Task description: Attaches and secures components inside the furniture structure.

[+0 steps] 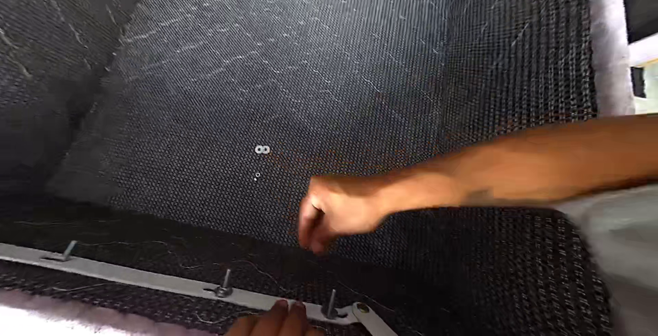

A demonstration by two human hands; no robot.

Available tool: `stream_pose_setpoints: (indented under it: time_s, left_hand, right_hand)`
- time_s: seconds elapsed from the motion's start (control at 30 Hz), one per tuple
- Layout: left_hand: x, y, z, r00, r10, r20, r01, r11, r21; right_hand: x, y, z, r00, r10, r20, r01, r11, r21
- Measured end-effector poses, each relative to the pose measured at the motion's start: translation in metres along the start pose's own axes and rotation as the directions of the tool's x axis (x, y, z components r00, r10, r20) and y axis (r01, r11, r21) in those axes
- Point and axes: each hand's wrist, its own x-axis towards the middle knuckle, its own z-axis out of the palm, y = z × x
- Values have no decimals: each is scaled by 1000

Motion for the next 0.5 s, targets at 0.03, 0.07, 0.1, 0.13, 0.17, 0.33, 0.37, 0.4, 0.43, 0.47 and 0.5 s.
stream_pose_setpoints:
  time_s: [0.03, 0.07, 0.1, 0.13, 0.17, 0.33, 0.37, 0.4, 0.43, 0.47, 0.5]
  left_hand:
    - [1, 0, 0, 1000, 7, -3, -7, 1000, 0]
    - [1, -1, -1, 1000, 12, -1, -12, 1000, 0]
    - [1, -1, -1, 1000, 16, 5, -16, 1000, 1]
    - [1, -2, -2, 1000, 19, 13, -19, 1000, 1]
    - [1, -2, -2, 1000, 25, 16, -25, 1000, 5]
    - [1, -3, -4, 999, 33, 28, -33, 999, 3]
    - [1, -3, -4, 999, 35, 27, -36, 999, 9]
    - [1, -4, -4, 999, 35, 24, -35, 999, 13]
    - [1, -4, -4, 999, 34, 23, -34, 999, 15]
    - [1, -4, -5, 999, 31, 25, -32, 999, 14]
    - [0, -4, -5, 999, 28, 29, -29, 1000, 13]
  right_hand:
    - [-21, -7, 9, 999, 31, 22, -32, 997, 76]
    - [-36, -9, 17, 999, 42, 34, -47, 990, 133]
    - [-45, -8, 25, 998, 43, 38, -49, 983, 175]
    - [-49, -6, 31, 998, 39, 44, -47, 979, 200]
    - [-51, -4, 34, 998, 43, 50, -52, 977, 206]
    - [-49, -8, 39, 993, 102, 54, -110, 977, 185]
    - [-48, -7, 40, 994, 95, 55, -104, 977, 188]
    - [-47, -6, 40, 996, 77, 49, -85, 979, 185]
    - [-47, -4, 42, 998, 56, 40, -62, 981, 181]
    - [-46, -2, 43, 998, 51, 40, -57, 981, 187]
    - [-46, -2, 44, 997, 58, 52, -67, 979, 194]
